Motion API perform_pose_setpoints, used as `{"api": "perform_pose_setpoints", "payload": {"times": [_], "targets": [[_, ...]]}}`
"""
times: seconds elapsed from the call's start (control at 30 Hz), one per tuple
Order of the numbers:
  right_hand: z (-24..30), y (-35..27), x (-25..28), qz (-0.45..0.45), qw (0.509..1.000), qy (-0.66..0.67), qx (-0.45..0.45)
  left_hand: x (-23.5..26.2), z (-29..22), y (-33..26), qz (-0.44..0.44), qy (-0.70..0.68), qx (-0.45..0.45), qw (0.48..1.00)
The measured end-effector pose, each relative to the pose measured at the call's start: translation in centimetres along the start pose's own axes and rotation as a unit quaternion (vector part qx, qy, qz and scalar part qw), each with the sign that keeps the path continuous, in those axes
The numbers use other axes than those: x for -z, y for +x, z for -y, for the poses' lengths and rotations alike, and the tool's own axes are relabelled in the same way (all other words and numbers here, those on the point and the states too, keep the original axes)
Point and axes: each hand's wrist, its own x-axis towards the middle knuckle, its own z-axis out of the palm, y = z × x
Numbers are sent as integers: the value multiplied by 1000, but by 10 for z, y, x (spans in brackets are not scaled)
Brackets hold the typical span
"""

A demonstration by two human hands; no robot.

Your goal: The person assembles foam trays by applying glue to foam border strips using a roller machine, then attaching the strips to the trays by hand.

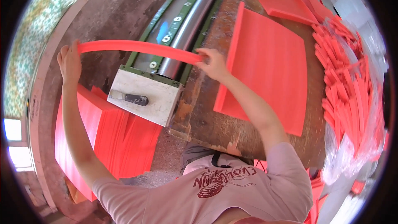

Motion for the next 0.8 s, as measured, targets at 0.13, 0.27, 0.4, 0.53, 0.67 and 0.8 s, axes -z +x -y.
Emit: {"api": "perform_pose_setpoints", "payload": {"times": [0.13, 0.27, 0.4, 0.53, 0.67, 0.8], "targets": [[-7, -114, 162, -3, 989, 17, -149, 92, -117, -24, -11, -287, -97, 953], [-30, -285, 319, -138, 944, 105, -281, 143, -246, -56, 31, -609, -228, 759], [-20, -366, 352, -160, 935, 120, -292, 133, -327, -87, 65, -587, -299, 750], [-21, -381, 333, -172, 928, 93, -316, 116, -354, -97, 127, -526, -340, 769], [-40, -393, 322, -178, 924, 87, -328, 106, -365, -98, 180, -533, -347, 750], [-43, -382, 316, -174, 925, 72, -331, 109, -364, -97, 194, -472, -369, 777]]}}
